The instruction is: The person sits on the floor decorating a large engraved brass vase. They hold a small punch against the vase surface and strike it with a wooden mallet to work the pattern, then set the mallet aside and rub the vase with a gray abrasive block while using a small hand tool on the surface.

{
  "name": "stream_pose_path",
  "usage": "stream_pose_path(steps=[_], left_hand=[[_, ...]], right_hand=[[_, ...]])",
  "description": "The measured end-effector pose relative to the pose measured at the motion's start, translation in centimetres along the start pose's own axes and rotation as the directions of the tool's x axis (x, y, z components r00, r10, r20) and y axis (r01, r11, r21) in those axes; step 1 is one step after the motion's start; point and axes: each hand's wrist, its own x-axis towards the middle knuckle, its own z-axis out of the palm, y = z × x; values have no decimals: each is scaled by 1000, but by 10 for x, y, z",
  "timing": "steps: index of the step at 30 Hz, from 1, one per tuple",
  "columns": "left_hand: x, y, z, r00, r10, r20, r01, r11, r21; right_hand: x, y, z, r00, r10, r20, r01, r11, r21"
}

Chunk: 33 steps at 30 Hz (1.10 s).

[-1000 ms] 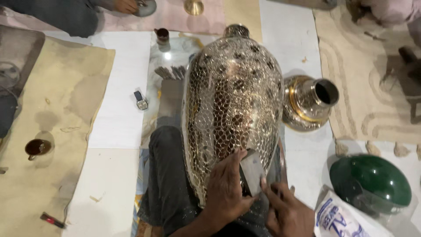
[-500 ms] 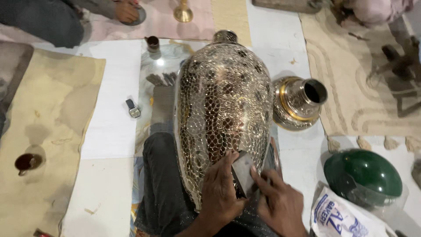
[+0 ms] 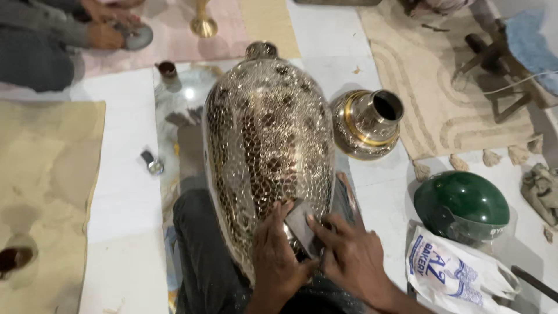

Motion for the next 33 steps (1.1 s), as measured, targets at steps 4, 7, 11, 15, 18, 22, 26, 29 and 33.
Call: stream_pose_path(steps=[4,7,11,15,18,22,26,29,33], left_hand=[[8,3,4,997,7,-76,0,996,90],[3,4,1,1000,-11,-22,13,997,75],[-1,1,5,999,-10,-39,13,996,92],[2,-6,12,1000,-11,-20,13,991,132],[-3,-4,11,999,-7,-46,12,993,122],[-1,0,9,999,0,-43,5,993,118],[6,4,4,998,-10,-60,15,996,86],[5,8,-3,999,-38,11,37,997,67],[7,7,2,999,-44,-23,45,998,52]], right_hand=[[0,-7,-7,945,-213,-247,172,969,-176],[3,-11,-10,997,-40,-67,38,999,-31],[1,-7,-12,999,-42,-22,44,996,83],[-2,-2,-11,892,-320,-319,237,932,-273],[1,-2,-9,995,76,63,-78,996,33],[-1,-3,-12,998,-45,-34,46,999,23],[-3,-4,-13,950,-232,-208,204,968,-144],[-2,-2,-9,996,-72,-59,74,997,23],[-5,0,-5,999,-41,-32,44,994,99]])
